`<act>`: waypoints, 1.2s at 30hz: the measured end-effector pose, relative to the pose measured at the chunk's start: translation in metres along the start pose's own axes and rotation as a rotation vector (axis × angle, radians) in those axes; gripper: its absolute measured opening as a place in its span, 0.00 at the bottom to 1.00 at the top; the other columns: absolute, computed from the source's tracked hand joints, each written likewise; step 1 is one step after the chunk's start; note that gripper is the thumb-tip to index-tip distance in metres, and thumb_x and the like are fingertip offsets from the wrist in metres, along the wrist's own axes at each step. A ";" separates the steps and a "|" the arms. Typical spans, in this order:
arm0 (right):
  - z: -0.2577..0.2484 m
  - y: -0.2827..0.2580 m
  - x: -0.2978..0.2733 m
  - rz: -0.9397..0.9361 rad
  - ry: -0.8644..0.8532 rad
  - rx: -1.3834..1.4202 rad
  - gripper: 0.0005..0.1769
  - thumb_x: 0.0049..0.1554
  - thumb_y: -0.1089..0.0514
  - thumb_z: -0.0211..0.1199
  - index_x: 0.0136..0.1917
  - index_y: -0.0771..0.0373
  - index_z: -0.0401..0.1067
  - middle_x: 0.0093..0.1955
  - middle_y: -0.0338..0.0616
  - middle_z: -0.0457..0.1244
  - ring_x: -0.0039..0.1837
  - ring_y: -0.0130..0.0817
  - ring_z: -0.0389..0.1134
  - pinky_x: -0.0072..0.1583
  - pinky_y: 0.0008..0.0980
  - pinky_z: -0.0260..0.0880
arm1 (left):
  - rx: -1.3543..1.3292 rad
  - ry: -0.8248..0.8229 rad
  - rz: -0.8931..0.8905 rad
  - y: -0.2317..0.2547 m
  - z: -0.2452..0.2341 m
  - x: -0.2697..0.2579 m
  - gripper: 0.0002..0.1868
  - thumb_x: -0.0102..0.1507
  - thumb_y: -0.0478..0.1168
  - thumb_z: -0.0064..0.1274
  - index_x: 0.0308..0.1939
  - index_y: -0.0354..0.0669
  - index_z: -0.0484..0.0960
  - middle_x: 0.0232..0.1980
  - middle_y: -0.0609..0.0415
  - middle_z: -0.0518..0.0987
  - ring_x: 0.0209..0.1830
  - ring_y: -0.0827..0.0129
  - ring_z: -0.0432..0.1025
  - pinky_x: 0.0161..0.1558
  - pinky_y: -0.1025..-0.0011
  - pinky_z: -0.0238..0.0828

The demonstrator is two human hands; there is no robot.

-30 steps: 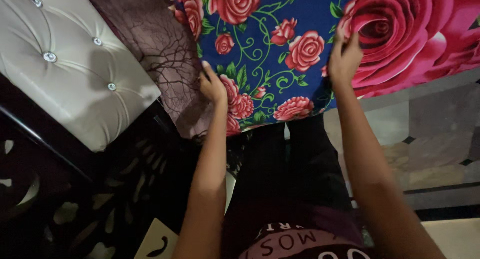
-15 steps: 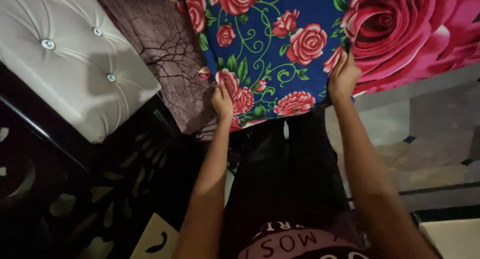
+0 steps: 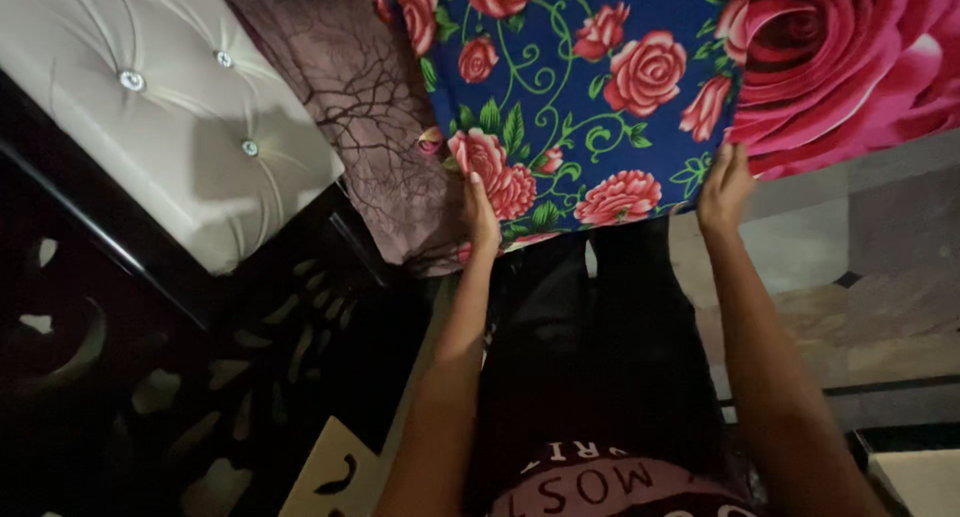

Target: The person folds floral patterned pillowcases and a bedsheet by hand on a bed.

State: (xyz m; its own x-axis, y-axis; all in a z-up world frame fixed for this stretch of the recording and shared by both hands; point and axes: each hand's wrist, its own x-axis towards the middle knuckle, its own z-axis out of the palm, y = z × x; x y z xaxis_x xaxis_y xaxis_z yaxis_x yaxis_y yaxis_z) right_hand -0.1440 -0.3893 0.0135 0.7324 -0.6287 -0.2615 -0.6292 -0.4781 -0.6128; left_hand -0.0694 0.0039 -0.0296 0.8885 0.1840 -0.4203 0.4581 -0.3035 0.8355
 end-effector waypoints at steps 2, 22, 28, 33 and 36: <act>0.000 0.007 0.002 -0.030 0.051 -0.008 0.25 0.78 0.47 0.49 0.48 0.70 0.64 0.37 0.57 0.55 0.42 0.34 0.54 0.45 0.41 0.60 | 0.026 -0.022 0.023 -0.017 -0.010 -0.007 0.25 0.79 0.54 0.38 0.62 0.33 0.72 0.57 0.36 0.75 0.55 0.49 0.70 0.56 0.56 0.63; 0.025 -0.147 -0.008 -0.341 -0.305 -0.082 0.20 0.58 0.57 0.56 0.61 0.65 0.72 0.63 0.56 0.65 0.68 0.54 0.64 0.66 0.46 0.64 | 0.545 -0.101 0.572 0.183 0.055 -0.031 0.25 0.63 0.43 0.52 0.64 0.39 0.75 0.68 0.41 0.74 0.73 0.46 0.63 0.75 0.51 0.53; -0.010 -0.162 0.028 -0.489 -0.443 -0.209 0.38 0.61 0.52 0.58 0.81 0.66 0.57 0.83 0.60 0.50 0.83 0.60 0.46 0.80 0.59 0.34 | 1.118 -0.525 0.398 0.220 0.023 0.021 0.34 0.64 0.54 0.55 0.71 0.50 0.66 0.72 0.42 0.65 0.72 0.44 0.58 0.76 0.42 0.43; -0.004 -0.159 0.062 -0.217 0.083 0.000 0.34 0.72 0.47 0.55 0.82 0.66 0.53 0.84 0.64 0.49 0.87 0.60 0.44 0.83 0.61 0.32 | 0.777 -0.119 0.523 0.229 0.051 0.043 0.38 0.65 0.44 0.49 0.78 0.39 0.56 0.80 0.40 0.55 0.82 0.46 0.47 0.81 0.49 0.37; 0.043 -0.210 0.054 -0.381 -0.384 -0.039 0.34 0.58 0.52 0.54 0.77 0.59 0.62 0.84 0.60 0.50 0.87 0.56 0.45 0.86 0.52 0.39 | 0.730 -0.149 0.669 0.217 0.074 0.042 0.37 0.70 0.44 0.44 0.81 0.40 0.51 0.85 0.46 0.50 0.87 0.53 0.41 0.85 0.52 0.34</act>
State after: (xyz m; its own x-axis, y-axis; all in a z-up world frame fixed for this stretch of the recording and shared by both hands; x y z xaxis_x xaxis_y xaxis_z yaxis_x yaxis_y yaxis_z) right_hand 0.0392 -0.2963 0.0958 0.9483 -0.1411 -0.2843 -0.3047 -0.6553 -0.6912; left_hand 0.0694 -0.1236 0.1083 0.9408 -0.3381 -0.0247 -0.2778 -0.8107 0.5154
